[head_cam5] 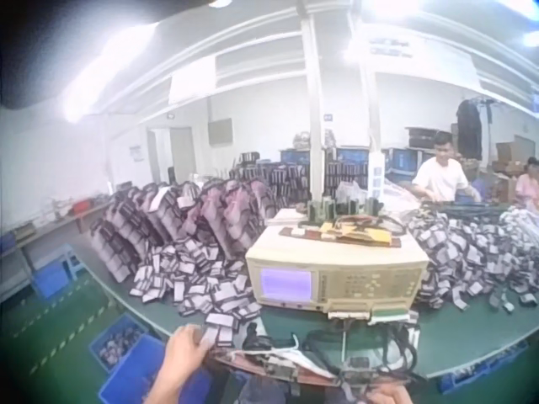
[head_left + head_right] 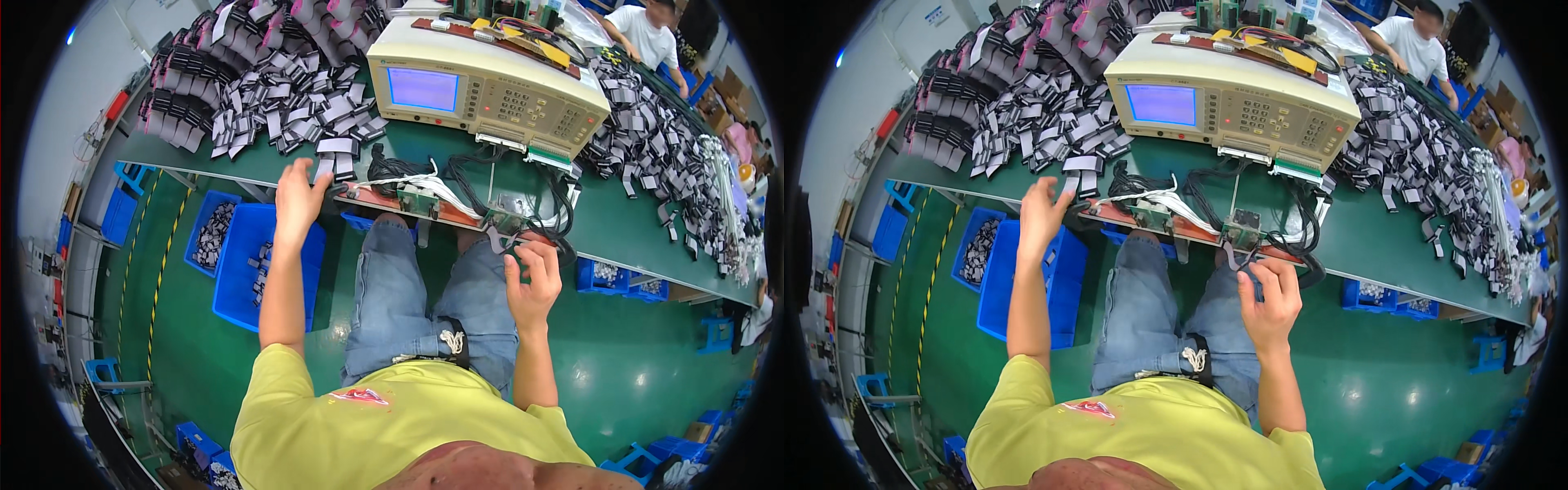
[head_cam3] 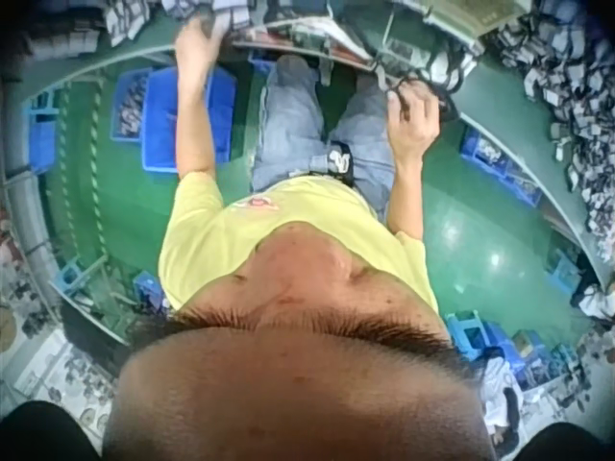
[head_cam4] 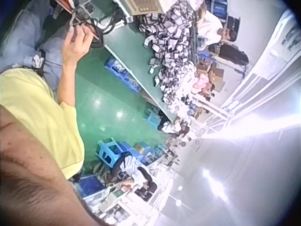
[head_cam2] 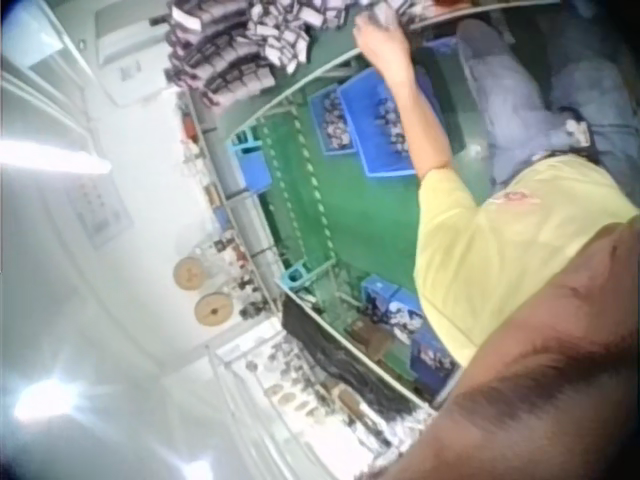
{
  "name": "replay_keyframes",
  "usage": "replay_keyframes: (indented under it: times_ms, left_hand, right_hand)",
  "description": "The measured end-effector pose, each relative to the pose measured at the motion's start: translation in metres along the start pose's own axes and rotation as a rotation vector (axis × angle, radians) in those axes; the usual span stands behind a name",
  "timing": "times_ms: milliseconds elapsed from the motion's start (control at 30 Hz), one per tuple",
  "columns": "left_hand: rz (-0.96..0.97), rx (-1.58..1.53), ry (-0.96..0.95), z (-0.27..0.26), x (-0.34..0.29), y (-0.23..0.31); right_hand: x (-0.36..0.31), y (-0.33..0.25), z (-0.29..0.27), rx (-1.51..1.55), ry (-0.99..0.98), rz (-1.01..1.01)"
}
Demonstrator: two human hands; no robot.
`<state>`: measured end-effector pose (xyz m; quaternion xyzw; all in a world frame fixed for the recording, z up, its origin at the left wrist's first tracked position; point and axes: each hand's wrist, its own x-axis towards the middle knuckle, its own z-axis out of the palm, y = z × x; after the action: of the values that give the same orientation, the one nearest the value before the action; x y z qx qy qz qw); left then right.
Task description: Repeatedly plugging cable harnesses into a digital testing machine to verify they pass.
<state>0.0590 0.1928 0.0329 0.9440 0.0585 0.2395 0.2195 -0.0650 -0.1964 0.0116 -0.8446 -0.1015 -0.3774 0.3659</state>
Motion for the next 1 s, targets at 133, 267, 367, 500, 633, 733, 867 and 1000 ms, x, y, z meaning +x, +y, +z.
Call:
replay_keyframes:
  times_ms: [133, 267, 367, 500, 633, 733, 867, 1000]
  left_hand:
    - [-0.072, 0.093, -0.178, 0.019, 0.013, -0.018]
    - [-0.186, 0.012, -0.316, 0.022, 0.029, -0.019]
    - [-0.111, -0.067, -0.178, 0.030, 0.029, -0.041]
    - [-0.129, -0.094, -0.149, 0.029, 0.029, -0.028]
    - [-0.121, 0.077, -0.254, 0.024, 0.030, -0.028]
    - [-0.168, 0.065, -0.287, 0.022, 0.031, -0.031]
    - [-0.185, -0.039, -0.201, 0.011, 0.040, -0.049]
    - [-0.106, -0.076, 0.135, -0.003, 0.048, -0.064]
  right_hand:
    - [-0.005, 0.005, 0.003, 0.055, -0.010, 0.046]
    - [-0.004, 0.006, 0.001, 0.050, 0.004, 0.037]
    - [-0.006, 0.004, -0.003, 0.075, 0.003, 0.036]
    - [-0.007, 0.006, -0.008, 0.065, 0.006, 0.059]
    - [-0.010, 0.004, -0.008, 0.090, 0.003, 0.063]
    - [-0.008, 0.003, -0.010, 0.073, -0.004, 0.067]
    - [-0.007, 0.004, -0.011, 0.083, 0.011, 0.056]
    - [-0.010, 0.005, -0.012, 0.103, 0.001, 0.078]
